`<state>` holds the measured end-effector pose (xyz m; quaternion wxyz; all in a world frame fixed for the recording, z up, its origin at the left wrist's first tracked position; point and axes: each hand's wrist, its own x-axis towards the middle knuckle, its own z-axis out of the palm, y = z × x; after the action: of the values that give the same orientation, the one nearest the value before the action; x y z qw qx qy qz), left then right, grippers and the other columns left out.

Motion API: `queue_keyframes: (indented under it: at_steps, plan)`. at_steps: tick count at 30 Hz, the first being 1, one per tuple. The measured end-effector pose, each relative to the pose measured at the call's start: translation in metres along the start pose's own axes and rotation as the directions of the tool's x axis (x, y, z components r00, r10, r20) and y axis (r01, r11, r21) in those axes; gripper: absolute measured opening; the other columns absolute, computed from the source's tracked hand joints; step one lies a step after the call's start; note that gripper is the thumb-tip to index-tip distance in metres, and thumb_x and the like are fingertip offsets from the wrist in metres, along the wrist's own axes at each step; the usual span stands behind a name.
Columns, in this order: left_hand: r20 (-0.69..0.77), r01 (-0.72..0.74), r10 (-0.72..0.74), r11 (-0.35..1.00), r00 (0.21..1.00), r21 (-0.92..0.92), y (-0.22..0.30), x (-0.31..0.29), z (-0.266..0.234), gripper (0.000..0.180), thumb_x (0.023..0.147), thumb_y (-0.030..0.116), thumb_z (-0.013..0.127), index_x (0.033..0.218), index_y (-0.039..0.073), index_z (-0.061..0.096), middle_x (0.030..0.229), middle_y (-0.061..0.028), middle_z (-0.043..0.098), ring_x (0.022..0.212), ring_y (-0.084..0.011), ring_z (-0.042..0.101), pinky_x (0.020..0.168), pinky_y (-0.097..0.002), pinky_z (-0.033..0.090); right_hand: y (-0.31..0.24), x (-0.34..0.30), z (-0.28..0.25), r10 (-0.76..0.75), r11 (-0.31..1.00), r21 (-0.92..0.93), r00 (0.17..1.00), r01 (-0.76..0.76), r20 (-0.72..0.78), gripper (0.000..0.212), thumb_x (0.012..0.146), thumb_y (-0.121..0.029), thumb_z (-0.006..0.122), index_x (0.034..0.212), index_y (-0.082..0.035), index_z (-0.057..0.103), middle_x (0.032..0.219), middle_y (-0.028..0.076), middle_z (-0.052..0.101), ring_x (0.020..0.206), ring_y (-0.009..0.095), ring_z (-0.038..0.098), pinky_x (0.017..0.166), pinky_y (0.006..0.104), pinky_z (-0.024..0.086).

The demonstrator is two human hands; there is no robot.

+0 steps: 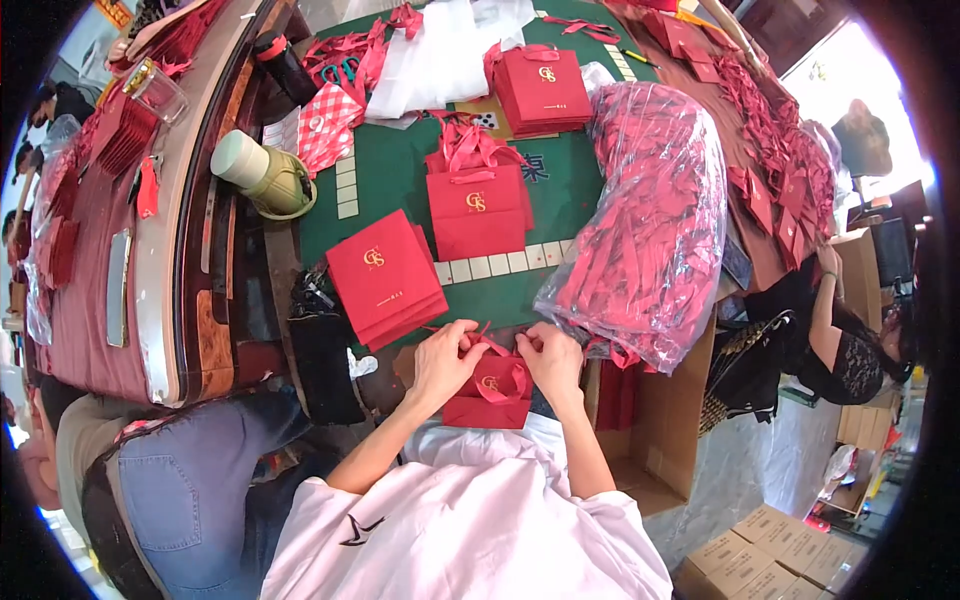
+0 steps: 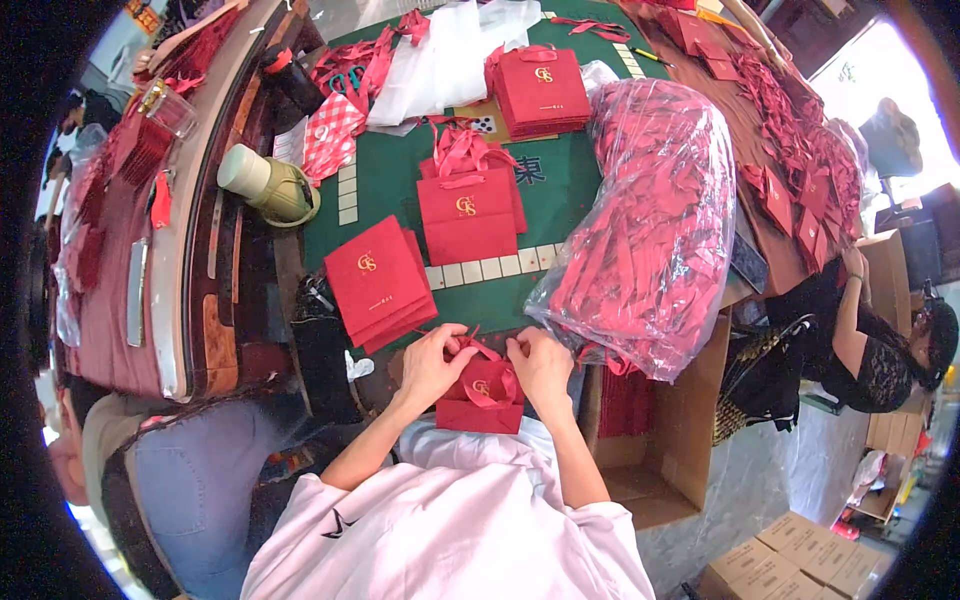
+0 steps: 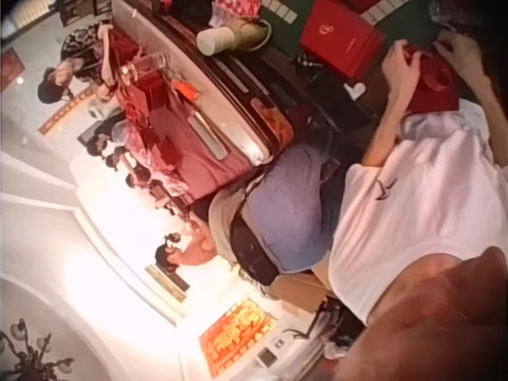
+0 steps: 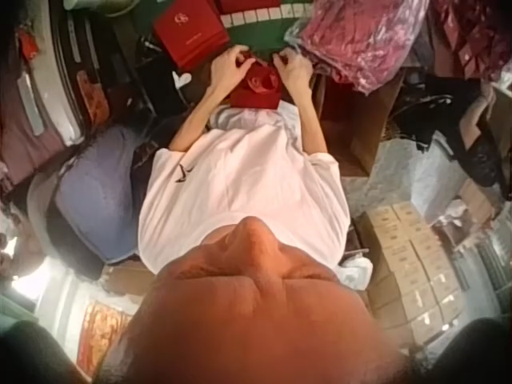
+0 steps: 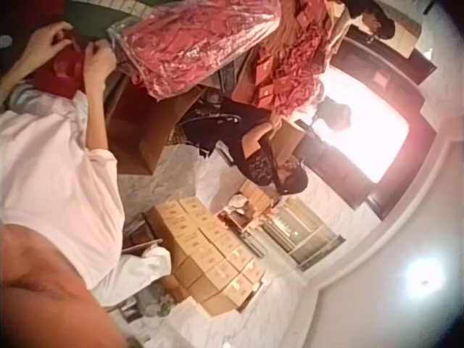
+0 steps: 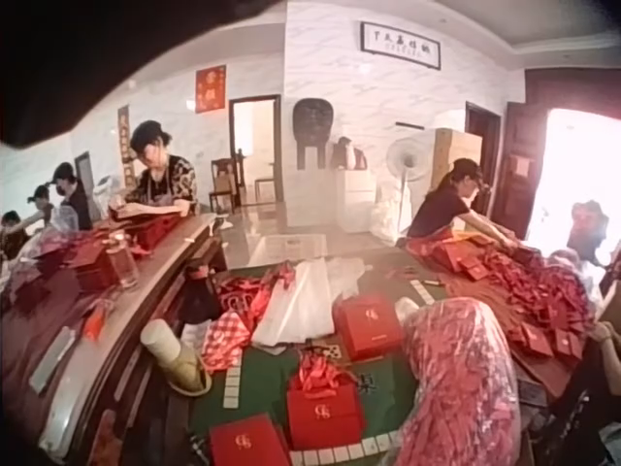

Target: The person ties red ribbons onto small red gift bags by hand.

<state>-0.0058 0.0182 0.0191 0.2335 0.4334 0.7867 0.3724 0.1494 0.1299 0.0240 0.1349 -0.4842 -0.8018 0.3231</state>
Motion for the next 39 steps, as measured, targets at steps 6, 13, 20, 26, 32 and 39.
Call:
queue_keyframes:
  at_steps: [6, 13, 20, 26, 32, 39]
  plan:
    - [-0.004, 0.003, -0.003, 1.000, 1.000, 0.021, 0.004, 0.007, 0.005, 0.014, 0.080, 0.017, 0.076, 0.089, 0.008, 0.071, 0.074, -0.0060, 0.063, 0.067, -0.0229, 0.065, 0.060, -0.0356, 0.050, -0.010, 0.002, 0.004, -0.024, 0.928, 0.373, 0.997, -0.005, 0.073, 0.016, 0.087, -0.015, 0.072, 0.093, 0.000, 0.071, 0.079, 0.012, 0.071, 0.068, 0.018, 0.068, 0.062, 0.0307, 0.052]
    - [-0.164, -0.137, 0.139, 0.990, 0.977, 0.021, 0.009, 0.003, 0.006, 0.009, 0.077, 0.016, 0.078, 0.083, 0.010, 0.074, 0.073, -0.0060, 0.059, 0.068, -0.0226, 0.062, 0.061, -0.0360, 0.048, -0.005, 0.005, 0.007, -0.068, 0.873, 0.487, 0.994, 0.018, 0.086, 0.017, 0.087, -0.015, 0.074, 0.094, 0.001, 0.073, 0.084, 0.014, 0.071, 0.072, 0.020, 0.069, 0.066, 0.0312, 0.052]
    - [-0.121, -0.184, 0.196, 0.977, 0.973, 0.105, 0.014, 0.001, 0.008, 0.009, 0.076, 0.015, 0.078, 0.084, 0.012, 0.075, 0.078, -0.0049, 0.059, 0.077, -0.0252, 0.061, 0.072, -0.0381, 0.048, -0.008, 0.006, 0.005, -0.050, 0.872, 0.489, 0.995, 0.000, 0.090, 0.017, 0.087, -0.014, 0.074, 0.094, 0.002, 0.072, 0.079, 0.010, 0.070, 0.068, 0.016, 0.066, 0.064, 0.0294, 0.051]
    - [-0.291, -0.328, 0.308, 0.945, 0.906, -0.019, 0.018, -0.004, 0.005, 0.020, 0.080, 0.009, 0.073, 0.100, 0.008, 0.072, 0.101, -0.0114, 0.060, 0.092, -0.0266, 0.059, 0.077, -0.0396, 0.049, 0.005, 0.009, 0.009, 0.052, 0.769, 0.634, 0.997, -0.074, 0.053, 0.013, 0.087, -0.013, 0.073, 0.086, 0.000, 0.069, 0.070, -0.001, 0.063, 0.064, 0.005, 0.055, 0.059, 0.0232, 0.045]
    - [-0.166, -0.259, 0.226, 0.942, 0.960, -0.213, -0.005, -0.019, -0.001, 0.056, 0.080, 0.001, 0.068, 0.132, 0.001, 0.048, 0.121, -0.0191, 0.059, 0.104, -0.0322, 0.061, 0.086, -0.0389, 0.052, 0.012, 0.016, -0.011, 0.106, 0.539, 0.833, 0.991, -0.124, 0.079, 0.009, 0.093, -0.010, 0.069, 0.088, -0.002, 0.066, 0.076, -0.006, 0.062, 0.067, 0.002, 0.054, 0.062, 0.0192, 0.043]
    - [0.282, 0.020, 0.068, 0.954, 0.957, -0.300, 0.006, -0.021, -0.012, 0.078, 0.072, 0.023, 0.088, 0.134, 0.002, 0.044, 0.113, -0.0182, 0.069, 0.106, -0.0251, 0.069, 0.091, -0.0374, 0.054, 0.011, 0.014, -0.009, 0.130, 0.523, 0.843, 0.989, -0.127, 0.069, 0.009, 0.093, -0.010, 0.068, 0.088, -0.003, 0.066, 0.075, -0.005, 0.062, 0.066, 0.002, 0.054, 0.062, 0.0192, 0.043]
